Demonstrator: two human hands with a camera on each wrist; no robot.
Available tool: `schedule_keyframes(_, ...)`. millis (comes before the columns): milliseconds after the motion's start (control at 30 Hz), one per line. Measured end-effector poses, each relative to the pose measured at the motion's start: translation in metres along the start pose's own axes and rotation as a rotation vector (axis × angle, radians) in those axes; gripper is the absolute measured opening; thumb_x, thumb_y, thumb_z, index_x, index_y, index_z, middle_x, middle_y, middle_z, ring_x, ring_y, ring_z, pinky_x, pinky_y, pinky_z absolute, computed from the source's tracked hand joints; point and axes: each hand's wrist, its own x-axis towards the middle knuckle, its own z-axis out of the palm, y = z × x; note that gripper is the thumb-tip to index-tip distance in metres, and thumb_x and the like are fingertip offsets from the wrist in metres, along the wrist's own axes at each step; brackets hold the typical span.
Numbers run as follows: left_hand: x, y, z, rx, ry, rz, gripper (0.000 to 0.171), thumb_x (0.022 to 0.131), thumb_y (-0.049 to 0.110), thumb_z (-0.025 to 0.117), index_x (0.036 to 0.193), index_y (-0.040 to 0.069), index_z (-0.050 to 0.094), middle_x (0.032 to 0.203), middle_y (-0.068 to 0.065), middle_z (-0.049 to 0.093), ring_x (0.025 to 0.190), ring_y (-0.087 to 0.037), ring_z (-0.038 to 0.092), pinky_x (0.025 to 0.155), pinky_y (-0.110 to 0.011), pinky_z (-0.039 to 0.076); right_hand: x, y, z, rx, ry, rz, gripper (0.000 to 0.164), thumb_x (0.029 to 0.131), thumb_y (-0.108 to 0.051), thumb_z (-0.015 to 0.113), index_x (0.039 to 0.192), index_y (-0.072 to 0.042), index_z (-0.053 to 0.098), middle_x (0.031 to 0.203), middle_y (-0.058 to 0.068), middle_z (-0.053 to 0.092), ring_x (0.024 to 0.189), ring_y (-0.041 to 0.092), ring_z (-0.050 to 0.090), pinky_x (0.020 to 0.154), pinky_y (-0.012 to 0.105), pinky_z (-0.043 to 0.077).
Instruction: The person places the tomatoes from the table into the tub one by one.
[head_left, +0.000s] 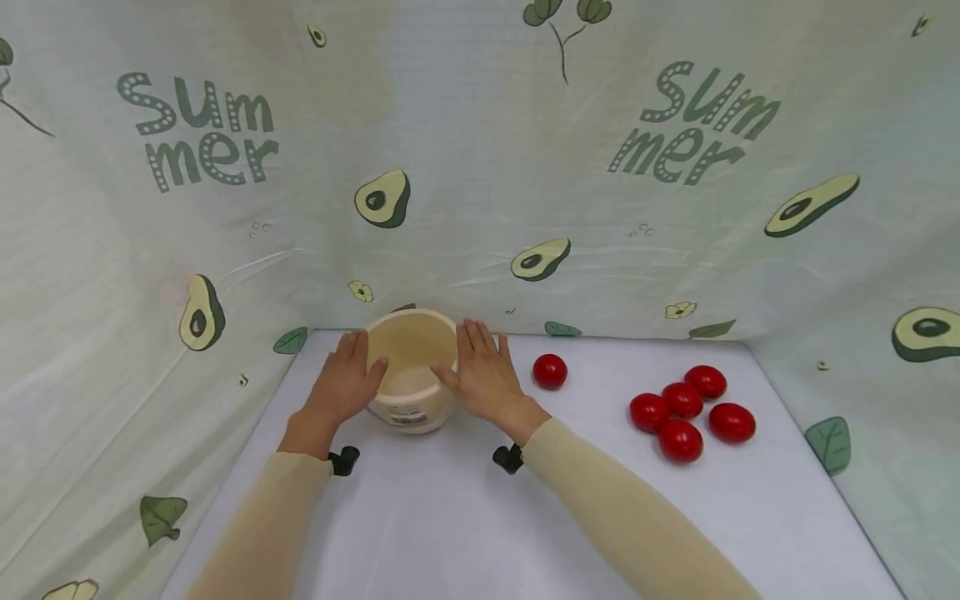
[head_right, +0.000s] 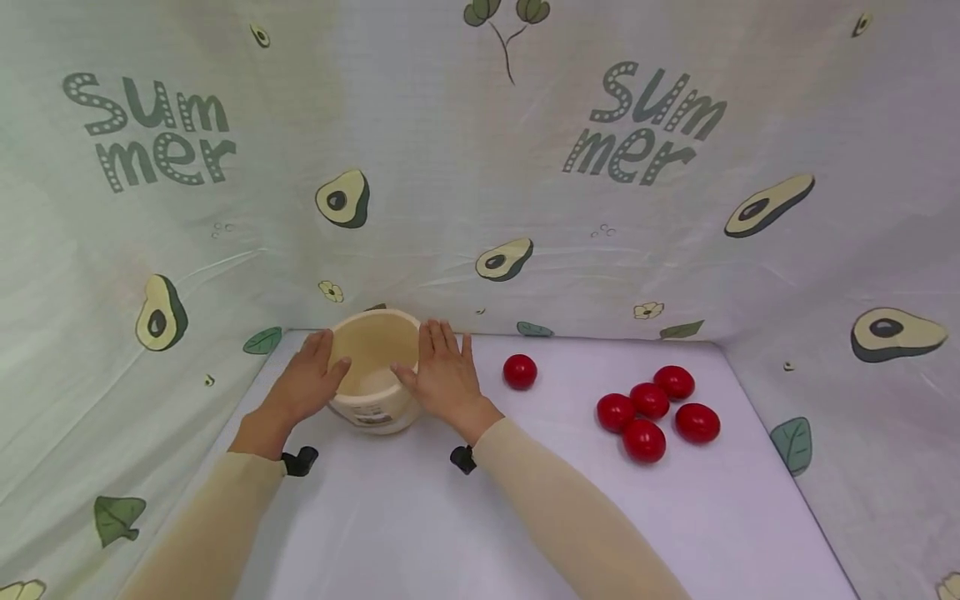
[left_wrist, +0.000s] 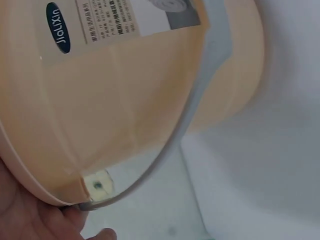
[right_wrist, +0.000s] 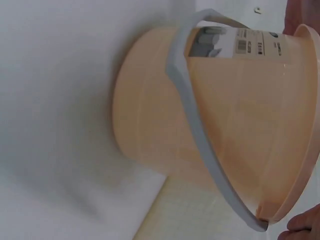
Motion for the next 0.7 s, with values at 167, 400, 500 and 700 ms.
schedule_keyframes(167, -0.024, 0.032, 0.014, 0.029, 0.0, 0.051, 0.076, 0.113, 0.041, 0.038, 0.164, -0.011, 0.015, 0.171, -0.031, 0.018, 0.161, -0.049, 0.009, 0.128, -0.067, 0.016, -0.02, 0.017, -0.012, 0.004, -0.034, 0.012, 0.086, 0.108, -0.06, 0.047, 0.165, 0.001, 0.029, 0.173, 0.018, 0.026, 0.163, 0.035, 0.019, 0.129, 0.066, 0.011)
schedule_keyframes(400, -0.06, 0.077, 0.031, 0.028, 0.032, 0.115, 0.077, 0.112, 0.042, 0.045, 0.161, -0.013, 0.024, 0.169, -0.032, 0.026, 0.16, -0.048, 0.017, 0.127, -0.069, 0.017, -0.063, 0.046, -0.034, 0.046, -0.034, 0.001, 0.082, 0.107, -0.051, 0.054, 0.162, 0.006, 0.032, 0.17, 0.024, 0.032, 0.161, 0.041, 0.023, 0.128, 0.068, 0.012)
schedule_keyframes(500, -0.074, 0.09, 0.037, 0.042, 0.047, 0.132, 0.077, 0.112, 0.043, 0.046, 0.161, -0.012, 0.027, 0.168, -0.032, 0.029, 0.16, -0.047, 0.019, 0.127, -0.069, 0.019, -0.081, 0.053, -0.041, 0.068, -0.056, 0.004, 0.08, 0.107, -0.049, 0.055, 0.162, 0.005, 0.033, 0.169, 0.023, 0.033, 0.161, 0.04, 0.024, 0.129, 0.067, 0.011)
schedule_keyframes(700, -0.097, 0.106, 0.041, 0.038, 0.064, 0.159, 0.074, 0.112, 0.042, 0.048, 0.158, -0.014, 0.034, 0.166, -0.032, 0.033, 0.159, -0.046, 0.023, 0.125, -0.069, 0.023, -0.109, 0.058, -0.048, 0.067, -0.068, -0.009, 0.079, 0.106, -0.046, 0.059, 0.16, 0.006, 0.036, 0.167, 0.023, 0.037, 0.16, 0.041, 0.027, 0.128, 0.068, 0.015)
